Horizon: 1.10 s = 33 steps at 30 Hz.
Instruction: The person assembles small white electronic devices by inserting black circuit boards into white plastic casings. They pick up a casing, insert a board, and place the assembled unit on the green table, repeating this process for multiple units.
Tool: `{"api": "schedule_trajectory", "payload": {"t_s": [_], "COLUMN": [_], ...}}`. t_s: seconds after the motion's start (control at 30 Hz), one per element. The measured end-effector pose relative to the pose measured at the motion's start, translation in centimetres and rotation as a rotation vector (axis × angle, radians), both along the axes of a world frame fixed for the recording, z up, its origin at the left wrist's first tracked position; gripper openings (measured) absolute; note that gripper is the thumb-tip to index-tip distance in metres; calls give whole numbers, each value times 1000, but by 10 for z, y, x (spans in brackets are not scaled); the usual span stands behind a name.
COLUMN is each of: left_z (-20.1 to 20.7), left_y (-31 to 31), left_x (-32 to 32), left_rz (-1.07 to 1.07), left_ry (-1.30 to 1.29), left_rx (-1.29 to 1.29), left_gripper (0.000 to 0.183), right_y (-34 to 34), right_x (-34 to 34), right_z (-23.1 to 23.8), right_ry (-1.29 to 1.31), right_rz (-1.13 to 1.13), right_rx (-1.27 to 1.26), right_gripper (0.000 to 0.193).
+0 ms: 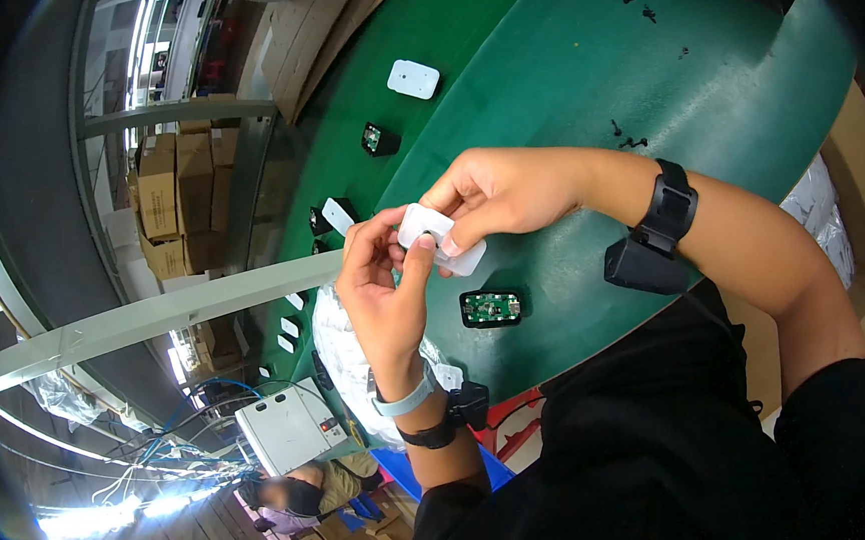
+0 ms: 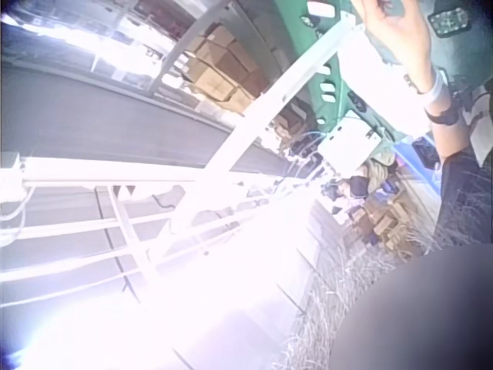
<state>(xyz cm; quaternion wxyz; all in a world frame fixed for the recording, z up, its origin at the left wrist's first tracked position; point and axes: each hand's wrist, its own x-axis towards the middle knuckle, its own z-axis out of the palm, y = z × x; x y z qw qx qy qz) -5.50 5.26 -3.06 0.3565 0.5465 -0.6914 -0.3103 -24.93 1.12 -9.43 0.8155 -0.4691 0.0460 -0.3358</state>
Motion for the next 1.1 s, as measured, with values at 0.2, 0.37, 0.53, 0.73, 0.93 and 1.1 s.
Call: {"api": "schedule_trajectory", "payload": {"t_s": [0.2,0.37,0.53,0.73,0.93,1.1], "left_z": [-11,-4,-4,3,-24,-54], "left_y": [-3,-4,-1,10,49,77], "left_x": [1,-3,0,-12,32,42], "left_rz": [53,69,18,79,4,-114], "left_ry": [140,409,409,470,184,-69], "left_rx": [117,334,317,289,141,195], "left_gripper": [30,29,22,39,70,94], "right_y": [3,6,8,5,1,-4], "right_x": [5,8,11,10,5,4], "right_z": [1,-1,-1,-6,8,-2], "right_ry": [94,117,211,139,76,100], "right_rz": [-133,-140,-152,-285,-317,-318], "right_rx": [-38,-11,-58,-78,153,271], "right_gripper": [25,23,28,32,45,44]}}
